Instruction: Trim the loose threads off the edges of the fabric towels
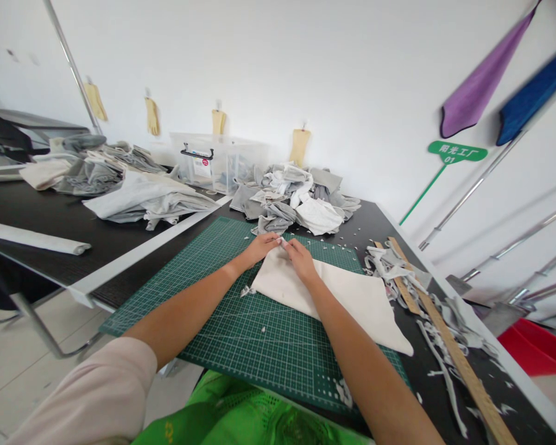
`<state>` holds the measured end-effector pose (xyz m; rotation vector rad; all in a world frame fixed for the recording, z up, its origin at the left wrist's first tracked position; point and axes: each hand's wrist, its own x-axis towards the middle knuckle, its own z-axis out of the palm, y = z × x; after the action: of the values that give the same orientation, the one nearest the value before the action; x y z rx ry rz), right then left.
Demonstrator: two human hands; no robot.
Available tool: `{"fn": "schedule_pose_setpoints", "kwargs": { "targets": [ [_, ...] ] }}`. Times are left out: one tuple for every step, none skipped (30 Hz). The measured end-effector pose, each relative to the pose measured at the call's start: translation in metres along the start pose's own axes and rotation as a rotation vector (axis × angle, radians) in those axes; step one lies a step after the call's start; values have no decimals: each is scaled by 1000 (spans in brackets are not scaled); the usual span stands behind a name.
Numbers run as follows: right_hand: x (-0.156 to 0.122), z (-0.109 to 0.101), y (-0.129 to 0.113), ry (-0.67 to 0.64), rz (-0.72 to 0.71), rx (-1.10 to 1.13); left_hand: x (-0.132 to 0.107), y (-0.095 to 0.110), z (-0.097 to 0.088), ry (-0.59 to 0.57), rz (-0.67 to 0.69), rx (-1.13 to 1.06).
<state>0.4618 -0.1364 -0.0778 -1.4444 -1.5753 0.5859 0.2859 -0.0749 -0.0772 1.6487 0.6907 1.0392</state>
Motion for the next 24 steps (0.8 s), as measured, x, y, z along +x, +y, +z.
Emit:
{"fn": "schedule_pose_setpoints", "kwargs": {
  "targets": [
    [0, 0, -1, -3, -3, -7, 0, 0, 0, 1, 2, -1],
    [-1, 0, -1, -5, -4, -14, 0, 0, 0, 2, 2, -3],
    [-1, -1, -2, -5, -5, -20, 0, 1, 0, 2, 2, -5],
    [-2, -1, -2, -5, -7, -26, -1, 1, 0, 2, 0, -7],
    [-2, -1, -3, -4, -9, -31, -1, 1, 0, 0, -4, -8],
    [-3, -1, -3, -2, -11, -35, -1, 2, 0, 2, -10, -8],
    [-3, -1, -3, 1, -13, -38, -1, 2, 0, 4, -17, -8],
    [-3, -1, -4, 4, -14, -40, -1, 2, 0, 7, -25, -8],
    [-3, -1, -4, 4, -14, -38, -1, 3, 0, 10, -31, -8],
    [-4, -2, -4, 4, -15, -34, -1, 3, 0, 10, -36, -9],
    [-4, -2, -4, 4, -15, -28, -1, 2, 0, 9, -37, -10],
    [-4, -2, -5, 3, -16, -21, -1, 2, -1, 6, -37, -11],
    [-3, -2, -5, 1, -16, -16, -1, 1, -1, 2, -37, -12],
    [-3, -2, -5, 0, -15, -13, -1, 1, -1, 0, -38, -12],
    [-3, -2, -5, -2, -13, -14, 0, 0, -2, -2, -40, -12],
    [-3, -2, -5, -6, -12, -16, 0, -1, -2, -3, -40, -12],
    [-3, -2, -5, -10, -12, -18, 0, -1, -2, -5, -38, -12],
    [-3, -2, -5, -13, -14, -21, 1, -2, -3, -5, -35, -12],
    [-3, -2, -5, -15, -17, -23, 1, -3, -3, -6, -31, -11],
    [-4, -2, -4, -17, -21, -26, 1, -4, -3, -7, -29, -12],
    [-4, -2, -4, -17, -26, -30, 1, -4, -3, -10, -30, -14],
    [-4, -2, -3, -15, -30, -34, 1, -5, -3, -12, -35, -18],
    [-4, -2, -3, -13, -33, -39, 1, -7, -3, -16, -40, -23],
    [-3, -1, -2, -12, -35, -43, 2, -8, -3, -20, -43, -31]
  ]
}}
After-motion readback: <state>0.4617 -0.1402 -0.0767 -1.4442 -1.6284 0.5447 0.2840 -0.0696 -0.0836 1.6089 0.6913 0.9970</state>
